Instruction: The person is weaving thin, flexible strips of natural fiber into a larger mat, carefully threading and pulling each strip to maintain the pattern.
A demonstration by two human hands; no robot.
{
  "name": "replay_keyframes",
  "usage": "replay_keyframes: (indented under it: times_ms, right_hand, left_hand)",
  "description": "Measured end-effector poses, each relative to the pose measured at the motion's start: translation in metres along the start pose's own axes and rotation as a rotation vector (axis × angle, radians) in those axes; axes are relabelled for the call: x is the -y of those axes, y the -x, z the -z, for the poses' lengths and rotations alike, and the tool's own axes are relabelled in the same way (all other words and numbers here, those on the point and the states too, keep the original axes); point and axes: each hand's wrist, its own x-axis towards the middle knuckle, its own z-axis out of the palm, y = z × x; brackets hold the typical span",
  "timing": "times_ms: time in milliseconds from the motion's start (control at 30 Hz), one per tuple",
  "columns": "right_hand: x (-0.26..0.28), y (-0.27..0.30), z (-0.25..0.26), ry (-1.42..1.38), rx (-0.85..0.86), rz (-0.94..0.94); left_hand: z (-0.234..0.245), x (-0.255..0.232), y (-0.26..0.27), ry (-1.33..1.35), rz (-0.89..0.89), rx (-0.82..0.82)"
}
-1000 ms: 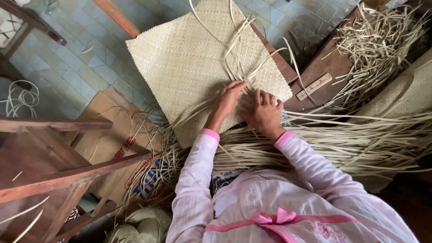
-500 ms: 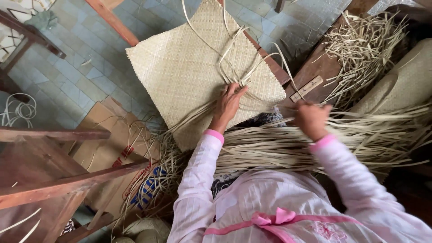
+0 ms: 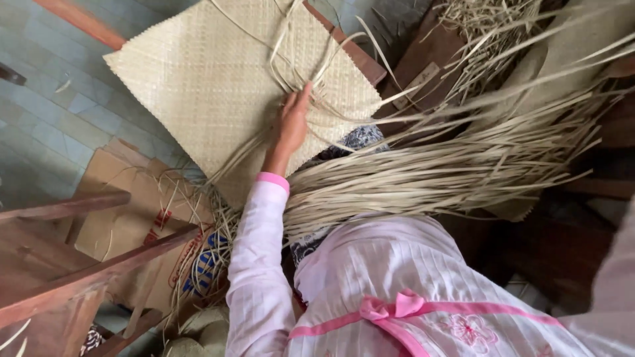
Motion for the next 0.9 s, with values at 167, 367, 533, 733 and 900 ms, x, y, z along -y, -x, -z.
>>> replay_keyframes:
  times_ms: [167,367,533,733,900]
  right_hand:
    - [0.324,-0.014,0.08,-0.438,-0.888,0.028]
    - [0.373,-0.032,0.001,-0.791,-0.854,-0.005]
    - [0.388,-0.047,-0.035,-0.804,-0.639,-0.15]
    - [0.394,-0.049,-0.041,-0.522,-0.509,-0.162]
    - [0.407,-0.049,-0.042,-0.52,-0.517,-0.17]
  left_hand:
    - [0.016,0.045,-0.032,-0.197,-0.868,-0.206]
    - [0.006,0.035,0.054,-0.23,-0.612,0.183]
    - [-0.045,0.072,0.045,-0.661,-0.684,-0.017]
    - [-0.079,0.088,0.028,-0.837,-0.713,-0.205]
    - [-0.088,0.098,0.023,-0.796,-0.833,-0.289]
